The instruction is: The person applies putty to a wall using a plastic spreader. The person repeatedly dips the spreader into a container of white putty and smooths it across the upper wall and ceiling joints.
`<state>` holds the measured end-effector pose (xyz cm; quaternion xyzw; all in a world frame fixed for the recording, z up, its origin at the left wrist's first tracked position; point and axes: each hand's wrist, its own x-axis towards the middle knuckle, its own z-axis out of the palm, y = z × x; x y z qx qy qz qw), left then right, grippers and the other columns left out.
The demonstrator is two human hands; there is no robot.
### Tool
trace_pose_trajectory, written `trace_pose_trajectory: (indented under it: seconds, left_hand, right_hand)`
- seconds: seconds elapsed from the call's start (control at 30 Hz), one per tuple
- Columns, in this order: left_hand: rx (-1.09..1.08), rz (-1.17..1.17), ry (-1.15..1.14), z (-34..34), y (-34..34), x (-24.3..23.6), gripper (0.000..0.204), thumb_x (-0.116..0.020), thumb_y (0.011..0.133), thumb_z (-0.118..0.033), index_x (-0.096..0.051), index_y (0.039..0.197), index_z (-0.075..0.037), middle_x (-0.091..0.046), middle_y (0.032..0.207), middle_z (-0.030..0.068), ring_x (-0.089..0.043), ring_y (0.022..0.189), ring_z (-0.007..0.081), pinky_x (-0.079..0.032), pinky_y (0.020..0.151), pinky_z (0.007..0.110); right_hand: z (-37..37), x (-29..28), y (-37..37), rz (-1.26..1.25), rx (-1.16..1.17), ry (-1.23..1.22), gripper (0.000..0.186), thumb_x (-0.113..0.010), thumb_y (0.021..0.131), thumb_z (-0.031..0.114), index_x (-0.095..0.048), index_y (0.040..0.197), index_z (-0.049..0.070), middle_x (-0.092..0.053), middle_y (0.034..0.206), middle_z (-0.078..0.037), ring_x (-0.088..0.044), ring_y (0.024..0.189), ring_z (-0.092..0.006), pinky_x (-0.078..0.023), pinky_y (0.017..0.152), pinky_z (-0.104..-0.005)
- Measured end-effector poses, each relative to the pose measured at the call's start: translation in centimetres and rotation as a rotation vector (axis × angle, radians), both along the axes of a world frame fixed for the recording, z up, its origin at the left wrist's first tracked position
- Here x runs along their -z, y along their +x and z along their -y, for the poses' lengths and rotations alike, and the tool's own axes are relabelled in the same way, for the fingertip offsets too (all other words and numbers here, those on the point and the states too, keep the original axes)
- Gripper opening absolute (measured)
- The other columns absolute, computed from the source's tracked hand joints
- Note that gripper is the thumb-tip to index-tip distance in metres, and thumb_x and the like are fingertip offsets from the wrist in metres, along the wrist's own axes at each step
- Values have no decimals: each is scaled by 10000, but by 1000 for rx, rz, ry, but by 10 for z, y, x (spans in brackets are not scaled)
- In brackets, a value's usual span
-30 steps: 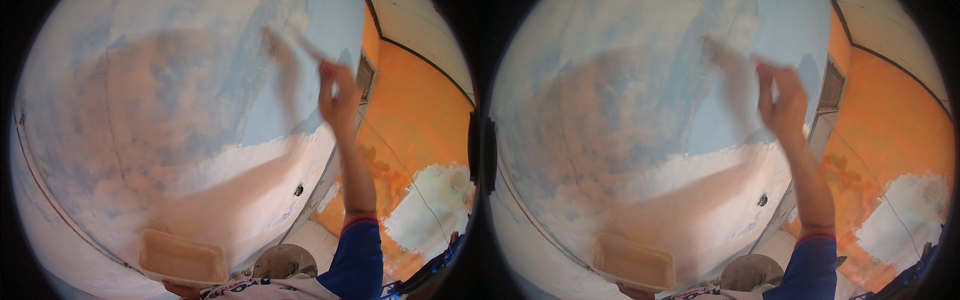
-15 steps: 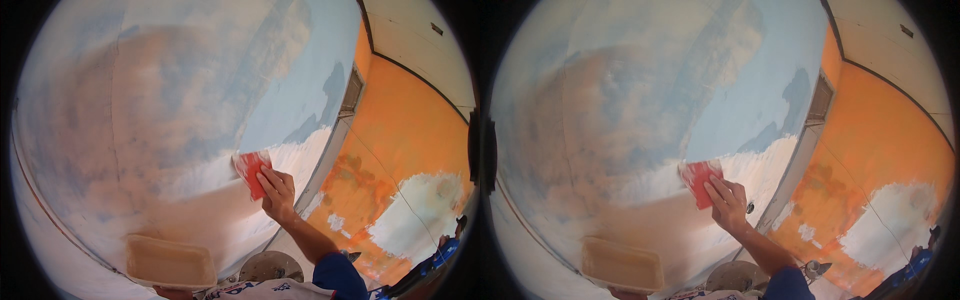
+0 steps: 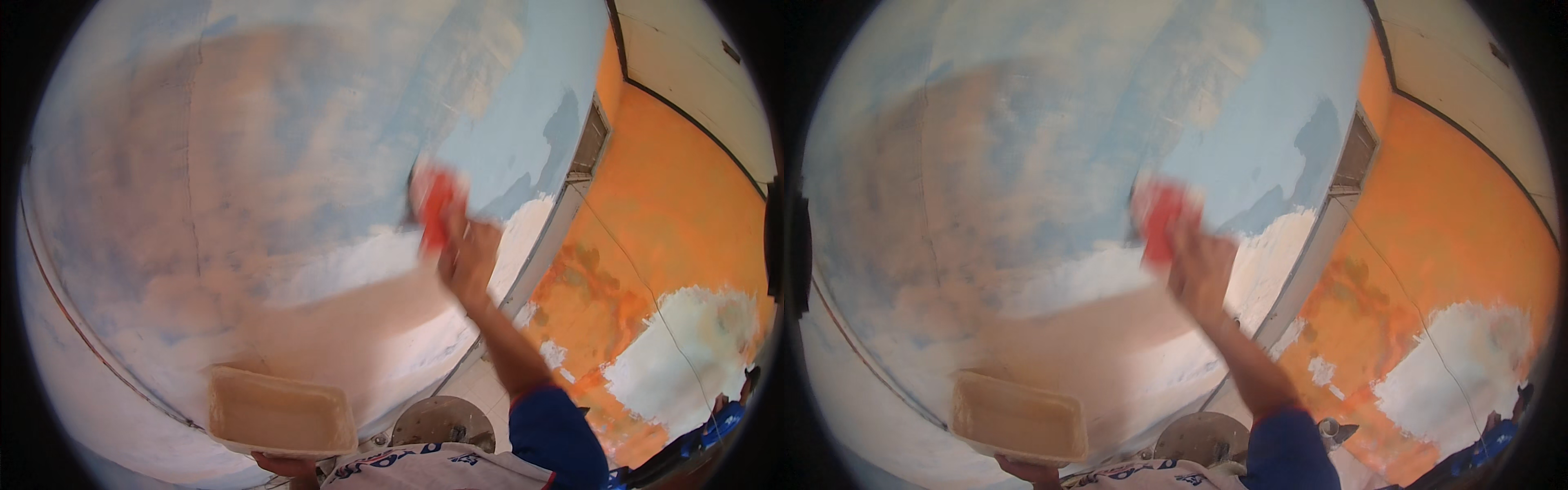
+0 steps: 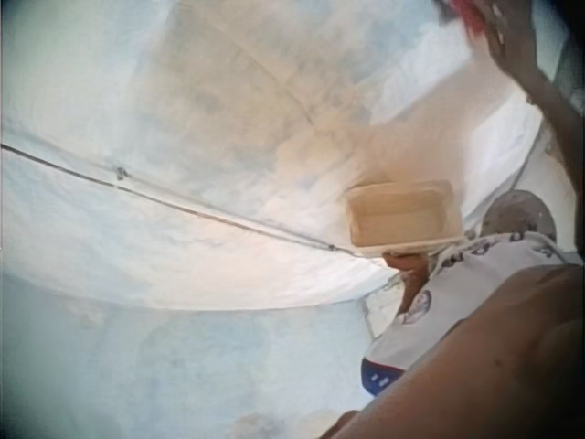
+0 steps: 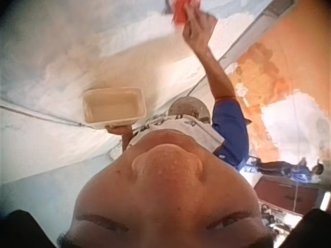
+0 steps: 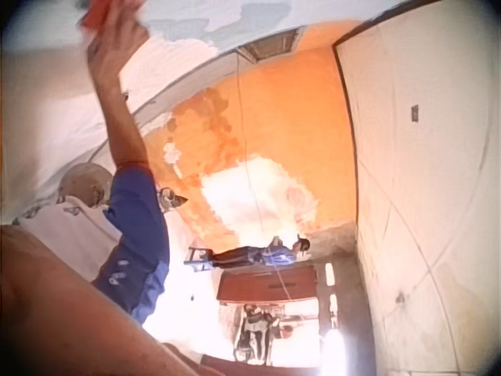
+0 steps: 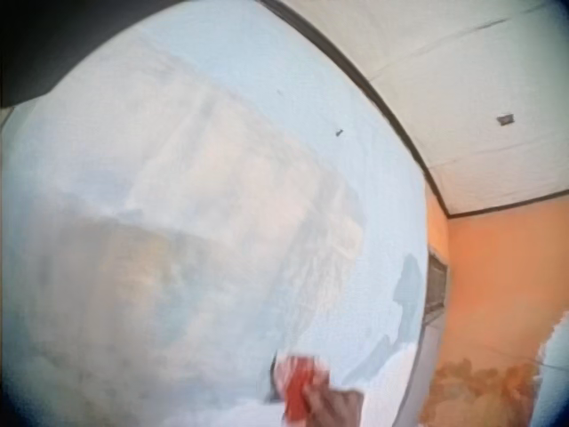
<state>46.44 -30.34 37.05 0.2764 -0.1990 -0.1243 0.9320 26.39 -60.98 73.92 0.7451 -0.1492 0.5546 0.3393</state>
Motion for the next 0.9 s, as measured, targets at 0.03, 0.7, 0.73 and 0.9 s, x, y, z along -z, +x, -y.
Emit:
trace_pose_trajectory:
  seconds: [0.03,0.7,0.73,0.9]
  left_hand:
    - [-100,74,79,3,-6,-5,696,-390,1012,-543,-310,1530,-84,-445,1470,146,-490,1310,292,-467,1057,496]
    - [-261,-247,158,-4,-25,-79,510,-448,987,-442,-603,1205,-8,-668,1082,109,-657,919,242,-581,732,436]
    - [-337,-75,313,-7,-20,-72,520,-448,986,-448,-600,1212,-5,-666,1089,114,-659,925,244,-583,734,438]
    - [-245,-14,181,-19,-10,-52,516,-502,977,-418,-585,1240,18,-658,1112,134,-657,961,247,-582,752,430]
  right_hand:
    - [-8,43,-2,-98,-101,184,510,-568,753,-4,-631,1259,-17,-664,1112,-185,-614,952,-341,-421,879,-462]
    - [6,-234,10,135,-162,-405,359,-696,850,79,-723,1207,102,-700,949,-157,-647,876,-310,-524,751,-380]
    - [-8,-182,20,72,-138,-288,394,-714,809,38,-725,1199,91,-701,1011,-148,-643,872,-330,-527,752,-388]
    - [-54,-56,12,-232,-275,-258,467,-701,749,72,-688,1214,107,-704,1050,-152,-643,766,-258,-475,607,-365]
